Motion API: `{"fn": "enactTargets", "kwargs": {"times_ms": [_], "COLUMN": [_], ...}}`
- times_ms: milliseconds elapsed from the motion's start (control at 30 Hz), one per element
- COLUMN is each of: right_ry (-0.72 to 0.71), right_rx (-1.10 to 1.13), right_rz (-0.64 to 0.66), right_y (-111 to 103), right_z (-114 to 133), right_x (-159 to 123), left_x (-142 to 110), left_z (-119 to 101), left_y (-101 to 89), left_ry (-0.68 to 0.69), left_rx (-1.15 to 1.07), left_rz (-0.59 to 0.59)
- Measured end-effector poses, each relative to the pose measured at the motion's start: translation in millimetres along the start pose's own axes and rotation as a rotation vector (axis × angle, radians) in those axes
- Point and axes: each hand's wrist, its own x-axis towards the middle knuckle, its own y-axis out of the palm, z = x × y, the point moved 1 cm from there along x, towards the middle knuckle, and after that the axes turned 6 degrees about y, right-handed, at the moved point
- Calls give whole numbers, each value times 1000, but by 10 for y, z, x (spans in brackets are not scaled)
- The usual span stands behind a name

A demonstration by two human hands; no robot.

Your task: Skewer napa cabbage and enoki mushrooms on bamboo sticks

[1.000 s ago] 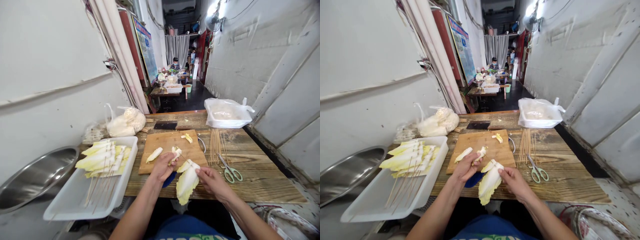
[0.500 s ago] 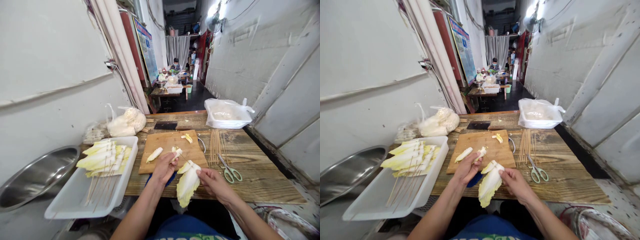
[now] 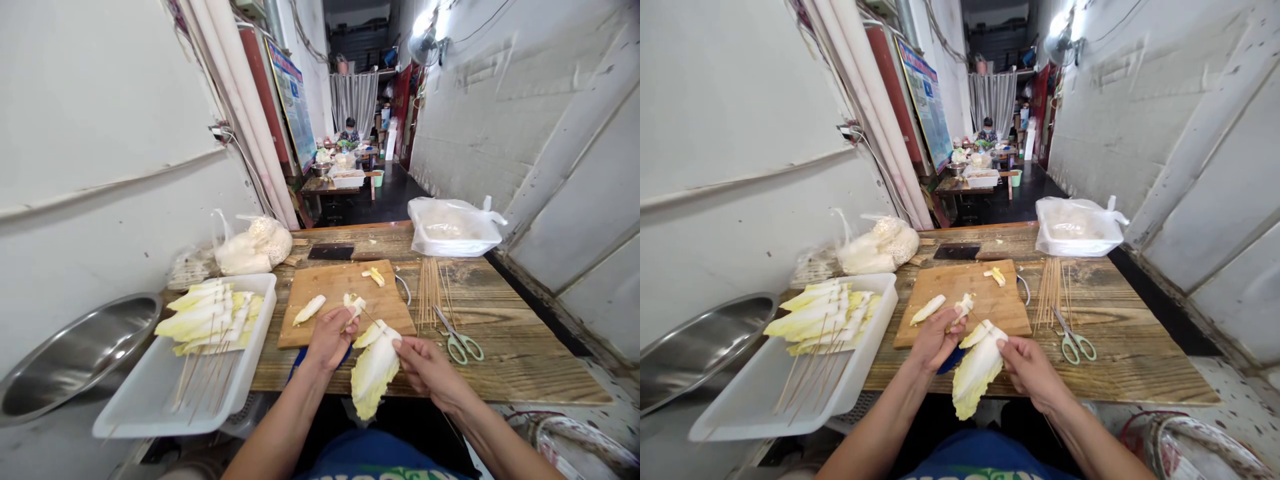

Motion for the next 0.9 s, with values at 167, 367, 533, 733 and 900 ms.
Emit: {"fn": "enactTargets", "kwargs": {"times_ms": [167,367,533,733,900], "right_ry": [-1,-27,-55,-44,-49], "right_rx": [16,-40,-100,-117,-150], "right_rz": [-4,13,10,8,7], "right_y": [39,55,41,41,-11], "right_z": [11,41,43,-9,-42], "right_x": [-2,53,79,87,130], "left_x": [-20,-44,-33,-3,-16], "left_z": [35,46,19,81,185], "left_y": [-11,-26,-7,-64,-85], "left_ry": [-15,-28,-23,40,22], "left_rx": [16,40,84,241,295], "left_rz": [41,68,45,27,50]}}
